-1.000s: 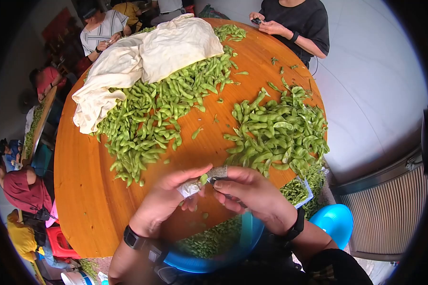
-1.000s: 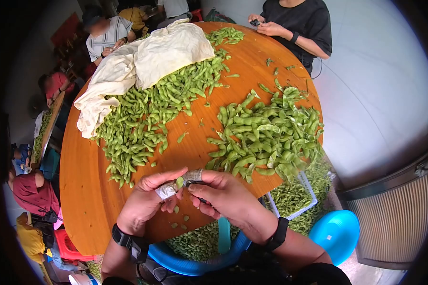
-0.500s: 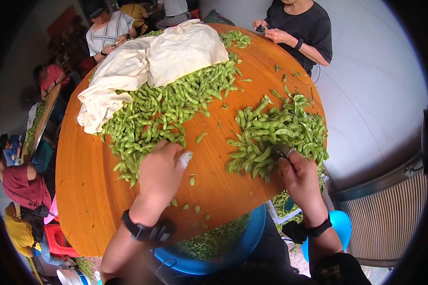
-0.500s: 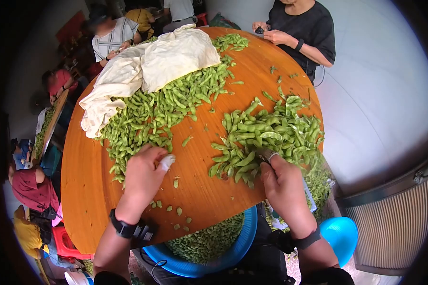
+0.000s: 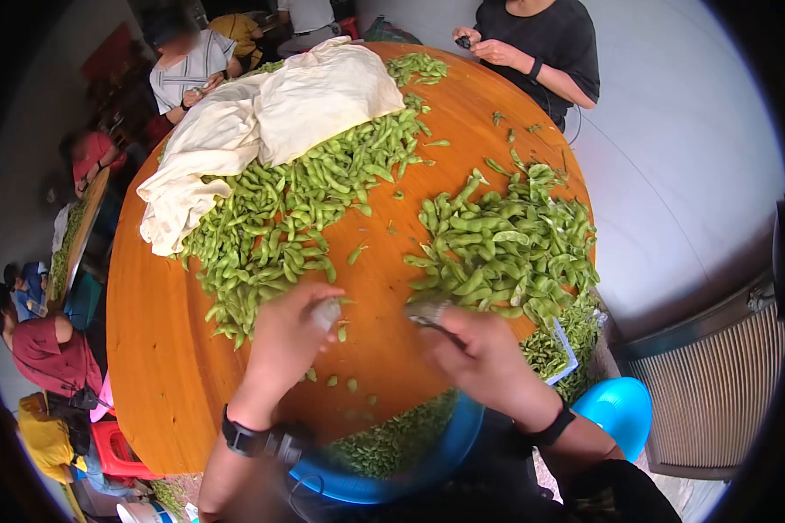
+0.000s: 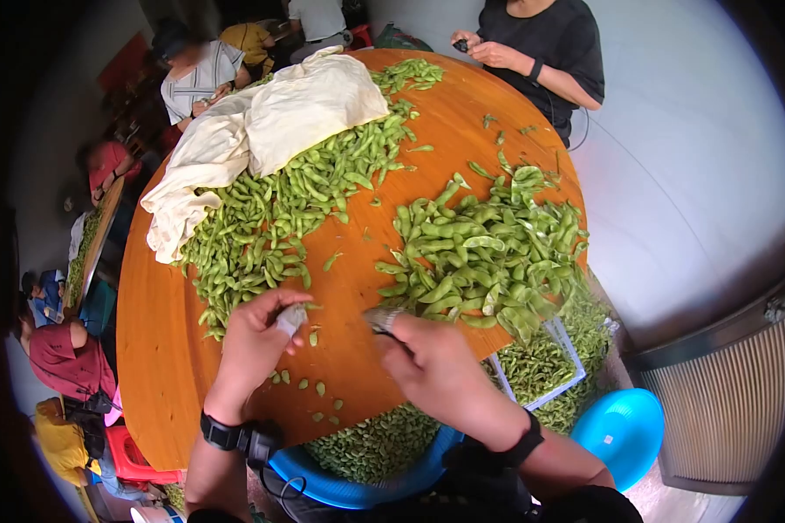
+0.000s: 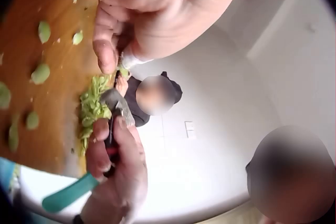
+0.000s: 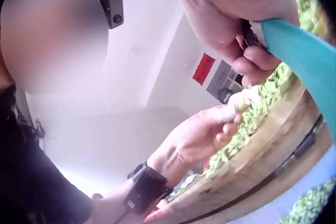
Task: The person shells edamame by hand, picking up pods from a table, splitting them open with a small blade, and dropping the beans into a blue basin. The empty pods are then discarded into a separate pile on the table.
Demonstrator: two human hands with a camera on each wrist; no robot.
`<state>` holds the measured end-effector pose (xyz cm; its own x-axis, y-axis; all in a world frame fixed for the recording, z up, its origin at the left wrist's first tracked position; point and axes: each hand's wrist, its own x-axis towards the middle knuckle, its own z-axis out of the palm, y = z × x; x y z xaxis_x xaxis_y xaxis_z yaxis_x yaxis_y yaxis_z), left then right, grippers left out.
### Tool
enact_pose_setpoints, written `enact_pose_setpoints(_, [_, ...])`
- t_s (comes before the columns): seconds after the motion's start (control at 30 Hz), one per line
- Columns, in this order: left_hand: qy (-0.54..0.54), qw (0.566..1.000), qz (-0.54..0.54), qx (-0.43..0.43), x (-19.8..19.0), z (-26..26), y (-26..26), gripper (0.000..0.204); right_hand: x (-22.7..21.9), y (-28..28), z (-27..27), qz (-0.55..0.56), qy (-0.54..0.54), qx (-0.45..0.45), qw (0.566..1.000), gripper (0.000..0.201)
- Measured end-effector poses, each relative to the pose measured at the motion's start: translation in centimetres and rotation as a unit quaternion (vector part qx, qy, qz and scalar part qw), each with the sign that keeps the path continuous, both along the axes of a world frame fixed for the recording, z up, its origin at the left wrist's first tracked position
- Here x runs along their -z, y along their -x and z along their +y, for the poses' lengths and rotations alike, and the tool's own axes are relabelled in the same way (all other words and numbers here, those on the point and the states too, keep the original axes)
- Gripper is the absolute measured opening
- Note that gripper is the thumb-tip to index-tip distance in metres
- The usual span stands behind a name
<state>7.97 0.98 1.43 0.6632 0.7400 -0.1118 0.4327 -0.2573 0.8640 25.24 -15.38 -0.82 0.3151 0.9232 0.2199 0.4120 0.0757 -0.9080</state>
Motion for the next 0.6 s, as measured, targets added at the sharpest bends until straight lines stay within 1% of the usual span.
enact_pose_setpoints(0.03, [0.001, 1.000, 0.001, 0.005, 0.4, -0.4, 0.1, 0.014, 0.0, 0.4, 0.5, 0.001, 0.001, 0.005, 1.000, 0.024])
enact_pose_setpoints(0.07, [0.080, 0.995, -0.061, 0.002, 0.8, -0.7, 0.2, 0.014, 0.0, 0.7, 1.1, 0.118, 0.056, -0.016, 0.991, 0.023])
enact_pose_setpoints(0.1, [0.159, 0.980, -0.121, -0.003, 1.3, -0.9, 0.4, 0.014, -0.1, 1.1, 1.6, 0.233, 0.110, -0.039, 0.966, 0.021])
enact_pose_setpoints(0.13, [0.152, 0.980, -0.127, 0.013, 1.6, -1.2, 0.5, 0.017, -0.3, 1.5, 1.9, 0.272, 0.106, -0.041, 0.956, 0.019])
enact_pose_setpoints(0.17, [0.153, 0.980, -0.126, 0.012, 1.9, -1.4, 0.4, 0.017, -0.4, 1.7, 2.1, 0.272, 0.106, -0.042, 0.955, 0.019])
enact_pose_setpoints(0.23, [0.176, 0.974, -0.139, 0.024, 2.5, -1.7, 0.3, 0.021, -0.4, 2.0, 2.4, 0.335, 0.103, -0.052, 0.935, 0.017])
enact_pose_setpoints(0.27, [0.178, 0.972, -0.149, 0.042, 3.0, -1.8, 0.2, 0.011, -0.3, 2.1, 2.4, 0.335, 0.105, -0.053, 0.935, 0.017])
enact_pose_setpoints(0.3, [0.179, 0.972, -0.149, 0.040, 3.0, -1.9, 0.1, 0.011, -0.2, 2.1, 2.4, 0.350, 0.103, -0.052, 0.930, 0.016])
enact_pose_setpoints(0.37, [0.137, 0.980, -0.140, 0.043, 3.0, -2.1, -0.1, 0.009, 0.0, 2.2, 2.3, 0.365, 0.101, -0.049, 0.924, 0.015])
enact_pose_setpoints(0.4, [0.138, 0.979, -0.140, 0.043, 2.9, -2.1, 0.0, 0.009, 0.1, 2.2, 2.3, 0.377, 0.103, -0.049, 0.919, 0.015])
enact_pose_setpoints(0.47, [0.048, 0.992, -0.094, 0.063, 2.7, -2.0, 0.0, 0.009, 0.4, 2.3, 2.4, 0.388, 0.106, -0.049, 0.914, 0.015])
enact_pose_setpoints(0.5, [0.048, 0.992, -0.094, 0.063, 2.8, -2.0, 0.1, 0.009, 0.5, 2.4, 2.4, 0.385, 0.104, -0.048, 0.916, 0.014])
enact_pose_setpoints(0.57, [-0.004, 0.993, -0.091, 0.077, 3.0, -1.9, 0.2, 0.010, 0.8, 2.6, 2.6, 0.382, 0.103, -0.048, 0.917, 0.014])
enact_pose_setpoints(0.6, [-0.003, 0.993, -0.091, 0.076, 3.1, -1.8, 0.3, 0.010, 1.0, 2.7, 2.6, 0.384, 0.099, -0.048, 0.917, 0.014])
